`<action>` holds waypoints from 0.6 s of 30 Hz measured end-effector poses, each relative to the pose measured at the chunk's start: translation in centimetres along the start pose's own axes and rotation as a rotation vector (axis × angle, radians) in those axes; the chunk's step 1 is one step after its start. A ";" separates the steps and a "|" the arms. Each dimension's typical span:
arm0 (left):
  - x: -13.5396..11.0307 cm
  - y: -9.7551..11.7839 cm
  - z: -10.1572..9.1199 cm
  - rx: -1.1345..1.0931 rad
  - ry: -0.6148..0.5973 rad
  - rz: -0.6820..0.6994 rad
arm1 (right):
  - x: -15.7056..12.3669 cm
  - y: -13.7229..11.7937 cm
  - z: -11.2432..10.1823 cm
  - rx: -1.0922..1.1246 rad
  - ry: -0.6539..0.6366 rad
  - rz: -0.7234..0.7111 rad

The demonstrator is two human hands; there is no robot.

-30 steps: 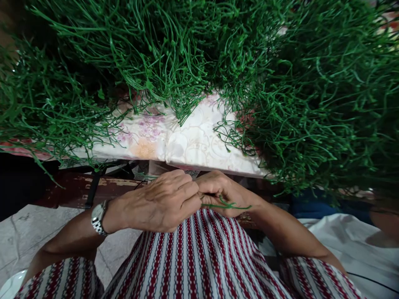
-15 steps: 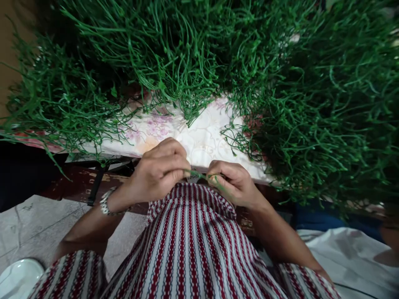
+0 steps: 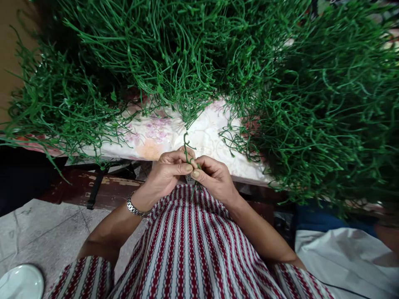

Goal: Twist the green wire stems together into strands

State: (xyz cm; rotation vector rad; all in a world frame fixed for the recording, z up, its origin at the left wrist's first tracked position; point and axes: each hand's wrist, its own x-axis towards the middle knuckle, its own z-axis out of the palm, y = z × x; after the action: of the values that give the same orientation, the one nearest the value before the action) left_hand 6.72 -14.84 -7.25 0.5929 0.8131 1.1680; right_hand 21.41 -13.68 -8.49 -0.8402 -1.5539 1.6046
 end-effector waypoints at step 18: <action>-0.3 0.1 0.9 -0.129 0.020 0.032 | 0.4 0.4 -0.6 -0.023 -0.158 -0.117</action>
State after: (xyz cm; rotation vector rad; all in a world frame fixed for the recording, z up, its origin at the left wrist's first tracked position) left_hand 7.39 -15.11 -6.56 0.4905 0.7414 1.2476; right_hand 21.69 -13.04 -8.85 -0.6354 -1.7020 1.6026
